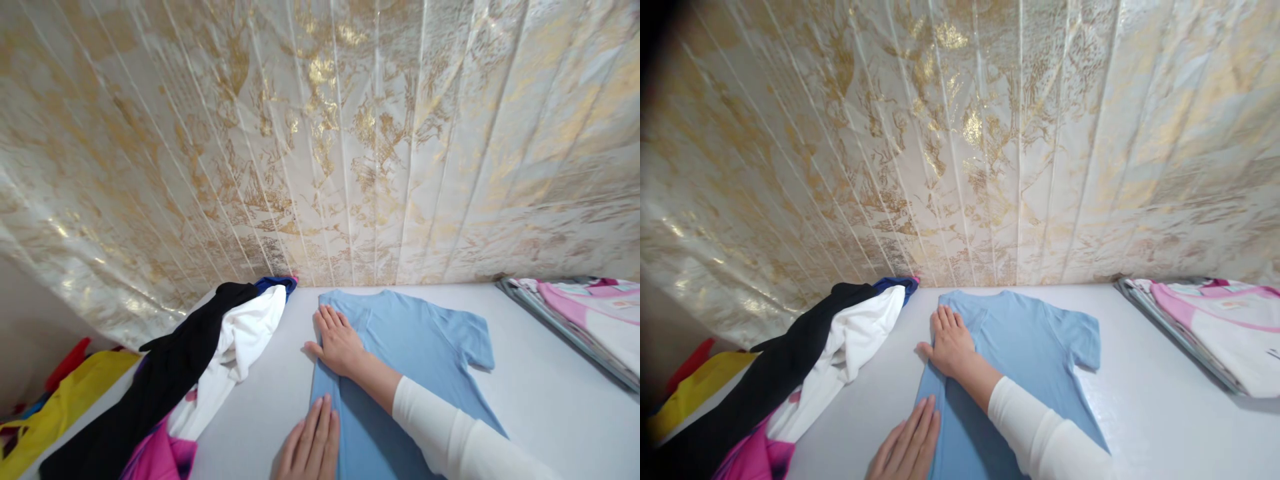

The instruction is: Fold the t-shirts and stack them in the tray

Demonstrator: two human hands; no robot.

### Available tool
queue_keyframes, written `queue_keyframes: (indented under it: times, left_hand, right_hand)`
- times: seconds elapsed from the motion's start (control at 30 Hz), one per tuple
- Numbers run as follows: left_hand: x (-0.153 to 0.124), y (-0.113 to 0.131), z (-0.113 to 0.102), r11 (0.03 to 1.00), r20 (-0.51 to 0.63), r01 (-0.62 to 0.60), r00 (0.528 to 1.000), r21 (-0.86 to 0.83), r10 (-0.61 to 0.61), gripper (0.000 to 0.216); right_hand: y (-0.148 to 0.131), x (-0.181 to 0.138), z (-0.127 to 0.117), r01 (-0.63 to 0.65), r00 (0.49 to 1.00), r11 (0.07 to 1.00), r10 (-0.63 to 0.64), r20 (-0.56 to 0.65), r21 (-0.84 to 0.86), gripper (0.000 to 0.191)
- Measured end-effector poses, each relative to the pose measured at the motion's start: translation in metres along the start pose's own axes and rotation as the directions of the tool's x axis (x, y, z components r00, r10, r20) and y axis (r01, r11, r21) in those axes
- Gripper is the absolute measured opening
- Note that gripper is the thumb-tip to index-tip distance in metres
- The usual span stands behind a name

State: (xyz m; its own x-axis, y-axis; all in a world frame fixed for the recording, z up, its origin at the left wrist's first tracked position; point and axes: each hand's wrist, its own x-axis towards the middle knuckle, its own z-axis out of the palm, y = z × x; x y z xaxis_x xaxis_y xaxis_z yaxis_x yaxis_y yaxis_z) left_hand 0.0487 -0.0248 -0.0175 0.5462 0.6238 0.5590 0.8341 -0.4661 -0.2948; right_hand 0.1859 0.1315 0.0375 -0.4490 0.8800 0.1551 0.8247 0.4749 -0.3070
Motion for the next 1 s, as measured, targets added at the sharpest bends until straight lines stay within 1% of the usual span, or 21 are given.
queue_keyframes:
  times: [0.1,0.17,0.27,0.37,0.47,0.57,0.63,0.73,0.87,0.93,1.0]
  left_hand:
    - [0.000,-0.005,-0.017,0.990,0.067,-0.108,0.991,-0.088,0.114,0.063]
    - [-0.002,-0.003,-0.027,0.985,0.095,-0.120,0.987,-0.123,0.132,0.067]
    - [-0.004,0.005,-0.040,0.984,0.151,-0.078,0.983,-0.159,0.103,0.069]
    - [-0.004,0.009,-0.051,0.974,0.239,-0.016,0.968,-0.225,0.071,0.064]
    - [-0.002,0.010,-0.059,0.973,0.284,0.041,0.959,-0.228,0.026,0.059]
    - [-0.001,0.016,-0.061,0.973,0.297,0.059,0.955,-0.222,0.010,0.060]
    - [-0.001,0.020,-0.060,0.971,0.307,0.064,0.952,-0.229,0.009,0.062]
    - [-0.005,0.024,-0.058,0.973,0.313,0.077,0.950,-0.219,-0.005,0.064]
    - [-0.011,0.021,-0.058,0.984,0.267,0.031,0.964,-0.175,0.017,0.065]
    - [-0.009,0.019,-0.059,0.987,0.231,-0.004,0.972,-0.162,0.042,0.068]
    - [-0.001,0.020,-0.058,0.985,0.222,-0.021,0.973,-0.169,0.059,0.071]
  right_hand:
    - [-0.005,-0.012,-0.007,0.013,1.000,1.000,-0.013,-0.008,-0.002,0.072]
    - [-0.012,-0.030,-0.011,0.043,0.999,0.999,-0.043,-0.032,0.014,0.069]
    - [-0.024,-0.070,-0.020,0.125,0.992,0.991,-0.124,-0.040,0.043,0.065]
    - [-0.031,-0.117,-0.029,0.168,0.986,0.985,-0.169,0.009,0.046,0.061]
    - [-0.028,-0.164,-0.035,0.168,0.983,0.985,-0.170,0.068,0.031,0.060]
    - [-0.017,-0.198,-0.036,0.156,0.981,0.987,-0.158,0.109,0.027,0.062]
    - [-0.009,-0.210,-0.037,0.136,0.981,0.990,-0.139,0.137,0.031,0.064]
    - [-0.001,-0.217,-0.041,0.109,0.980,0.993,-0.115,0.162,0.043,0.065]
    - [0.005,-0.225,-0.047,0.115,0.973,0.991,-0.125,0.193,0.063,0.067]
    - [0.011,-0.231,-0.047,0.105,0.981,0.993,-0.111,0.159,0.044,0.067]
    - [0.020,-0.237,-0.045,0.089,0.992,0.996,-0.088,0.095,-0.006,0.066]
